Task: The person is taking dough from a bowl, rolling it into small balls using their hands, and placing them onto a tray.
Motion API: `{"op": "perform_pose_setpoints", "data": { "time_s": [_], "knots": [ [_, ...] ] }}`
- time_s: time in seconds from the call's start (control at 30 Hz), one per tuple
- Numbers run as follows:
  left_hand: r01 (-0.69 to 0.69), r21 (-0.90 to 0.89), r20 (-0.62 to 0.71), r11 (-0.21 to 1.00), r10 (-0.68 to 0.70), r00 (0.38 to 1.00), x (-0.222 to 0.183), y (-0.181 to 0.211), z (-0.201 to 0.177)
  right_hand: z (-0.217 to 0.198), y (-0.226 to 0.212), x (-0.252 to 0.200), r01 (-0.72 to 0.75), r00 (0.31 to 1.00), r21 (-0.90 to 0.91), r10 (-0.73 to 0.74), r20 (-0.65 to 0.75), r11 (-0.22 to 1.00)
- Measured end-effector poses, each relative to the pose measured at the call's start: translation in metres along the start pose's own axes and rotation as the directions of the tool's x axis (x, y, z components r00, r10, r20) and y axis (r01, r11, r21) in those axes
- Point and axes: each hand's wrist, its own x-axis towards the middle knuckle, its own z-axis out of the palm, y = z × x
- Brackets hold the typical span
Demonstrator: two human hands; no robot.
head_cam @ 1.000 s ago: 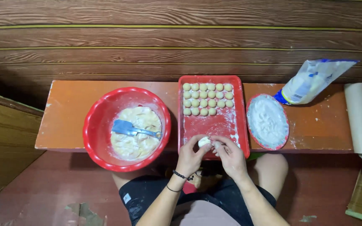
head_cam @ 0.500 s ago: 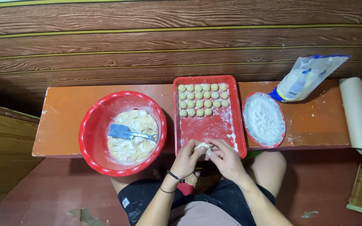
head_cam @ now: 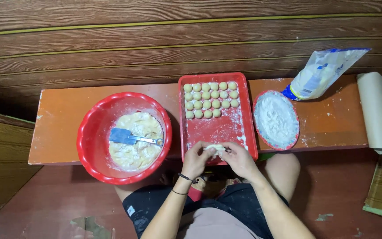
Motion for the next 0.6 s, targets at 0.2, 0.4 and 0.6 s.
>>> {"op": "perform_pose_setpoints", "data": {
  "time_s": [0.2,0.4,0.6],
  "knots": [
    [0.058,0.165,-0.027,0.985,-0.054,0.998,0.017,-0.024,0.003,0.006,0.019,0.015,-0.096,0.995,0.012,0.096,-0.041,0.995],
    [-0.132,0.553,0.004,0.823,0.156,0.988,0.021,-0.007,-0.004,-0.010,0.047,0.065,0.128,0.985,-0.673,-0.173,0.001,0.728],
    [-0.467,0.686,0.350,0.558,0.310,0.884,-0.008,0.005,-0.006,-0.012,0.033,0.077,0.289,0.886,-0.832,-0.461,0.046,0.474]
  ]
}}
